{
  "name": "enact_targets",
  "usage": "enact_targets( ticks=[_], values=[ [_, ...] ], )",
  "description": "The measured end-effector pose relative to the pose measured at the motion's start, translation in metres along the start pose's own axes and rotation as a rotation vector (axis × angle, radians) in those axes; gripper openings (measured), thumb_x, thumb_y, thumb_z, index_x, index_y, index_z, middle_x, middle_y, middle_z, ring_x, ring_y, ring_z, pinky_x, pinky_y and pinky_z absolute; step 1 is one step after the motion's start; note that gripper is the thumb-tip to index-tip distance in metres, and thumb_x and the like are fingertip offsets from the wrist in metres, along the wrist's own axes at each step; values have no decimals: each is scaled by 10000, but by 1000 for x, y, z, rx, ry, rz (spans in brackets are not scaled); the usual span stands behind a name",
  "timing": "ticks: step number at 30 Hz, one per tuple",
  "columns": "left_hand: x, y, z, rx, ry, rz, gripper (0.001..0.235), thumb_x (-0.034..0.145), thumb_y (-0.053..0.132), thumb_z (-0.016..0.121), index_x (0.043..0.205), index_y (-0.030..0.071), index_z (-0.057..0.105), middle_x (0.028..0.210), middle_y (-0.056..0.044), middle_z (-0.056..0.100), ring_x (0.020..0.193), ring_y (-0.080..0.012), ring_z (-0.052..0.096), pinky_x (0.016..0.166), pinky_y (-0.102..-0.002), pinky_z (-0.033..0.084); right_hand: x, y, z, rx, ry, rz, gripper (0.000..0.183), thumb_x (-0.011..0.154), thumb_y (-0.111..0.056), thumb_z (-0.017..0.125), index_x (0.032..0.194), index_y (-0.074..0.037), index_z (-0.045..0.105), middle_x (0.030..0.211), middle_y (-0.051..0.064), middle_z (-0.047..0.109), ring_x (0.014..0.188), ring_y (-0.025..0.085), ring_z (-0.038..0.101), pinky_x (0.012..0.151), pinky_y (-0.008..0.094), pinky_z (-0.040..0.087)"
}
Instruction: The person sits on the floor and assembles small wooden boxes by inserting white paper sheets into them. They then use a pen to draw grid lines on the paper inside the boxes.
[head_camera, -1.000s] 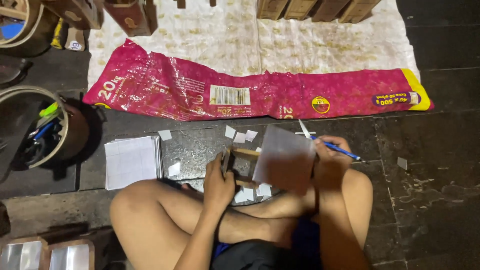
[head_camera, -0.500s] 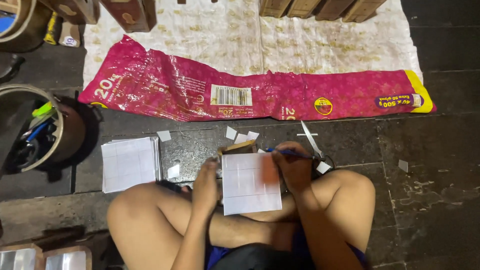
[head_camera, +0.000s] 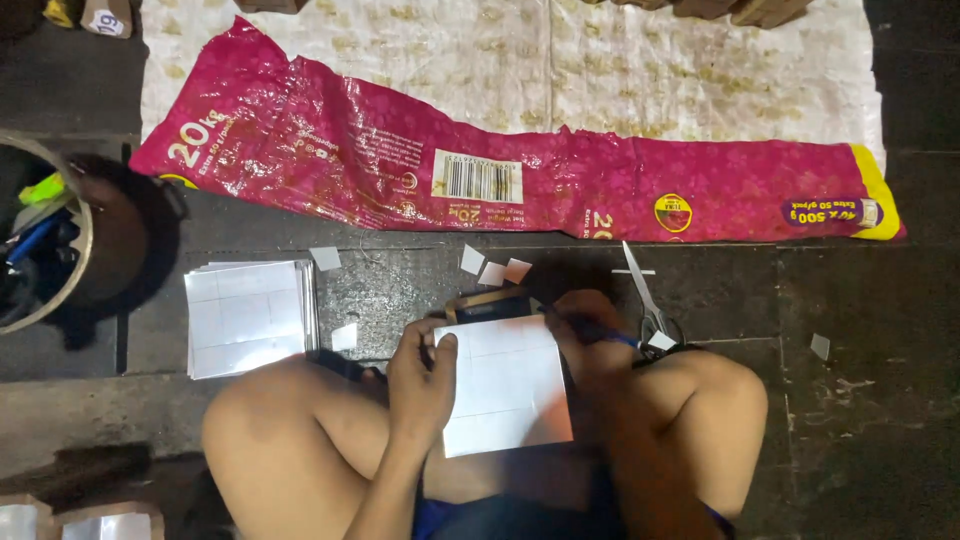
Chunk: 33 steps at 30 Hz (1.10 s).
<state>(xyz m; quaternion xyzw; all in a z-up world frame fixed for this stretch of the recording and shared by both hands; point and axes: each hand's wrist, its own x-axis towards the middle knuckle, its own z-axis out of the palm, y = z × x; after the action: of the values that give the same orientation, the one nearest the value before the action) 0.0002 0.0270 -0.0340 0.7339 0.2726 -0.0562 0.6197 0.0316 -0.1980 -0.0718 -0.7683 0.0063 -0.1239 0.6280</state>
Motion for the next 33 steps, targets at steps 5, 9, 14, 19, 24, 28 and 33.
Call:
enact_targets(
  ticks=[5,9,14,19,24,28,33],
  values=[
    [7,14,-4,63,-22,100,199,929,156,629,1078,60,720,735,-87,571,721,-222,599,674,-380,523,-7,-13,9,-38,-42,-63,167,797,-50,858,810,-70,693,847,110,727,744,200,693,699,323,530],
    [6,12,-1,31,0,63,194,910,144,645,1064,54,723,721,-84,562,701,-226,594,641,-381,511,1,-37,12,-55,-5,-154,191,838,-79,842,778,-39,666,849,140,723,773,255,714,736,320,552],
    [3,10,0,36,3,58,186,903,148,654,1058,70,721,706,-77,565,688,-218,602,624,-373,509,3,-49,14,-134,-21,-323,152,812,-34,812,754,-69,676,841,100,731,752,233,721,726,297,554],
    [-2,10,2,-22,11,19,194,906,156,658,1068,66,716,702,-89,598,680,-208,593,624,-372,509,-1,-34,12,-66,-88,-225,118,834,-17,797,805,-29,683,863,160,720,811,300,749,749,361,576],
    [-2,13,1,-53,23,-5,190,898,147,684,1058,57,732,663,-66,579,643,-184,574,587,-337,493,0,-18,9,-49,-147,-195,98,808,-17,792,792,-37,698,853,158,717,809,301,733,746,377,559],
    [1,1,4,-69,46,-40,168,901,165,687,1022,57,732,627,-43,569,605,-165,563,549,-317,467,1,-20,7,-37,-148,-185,107,791,5,802,800,-20,698,839,165,709,795,303,725,722,365,559],
    [0,0,5,-97,63,-38,147,897,150,692,990,44,733,609,-46,556,597,-162,553,546,-309,453,-1,-19,6,-26,-136,-114,106,790,17,797,817,-31,707,843,144,717,789,267,734,694,344,566]
  ],
)
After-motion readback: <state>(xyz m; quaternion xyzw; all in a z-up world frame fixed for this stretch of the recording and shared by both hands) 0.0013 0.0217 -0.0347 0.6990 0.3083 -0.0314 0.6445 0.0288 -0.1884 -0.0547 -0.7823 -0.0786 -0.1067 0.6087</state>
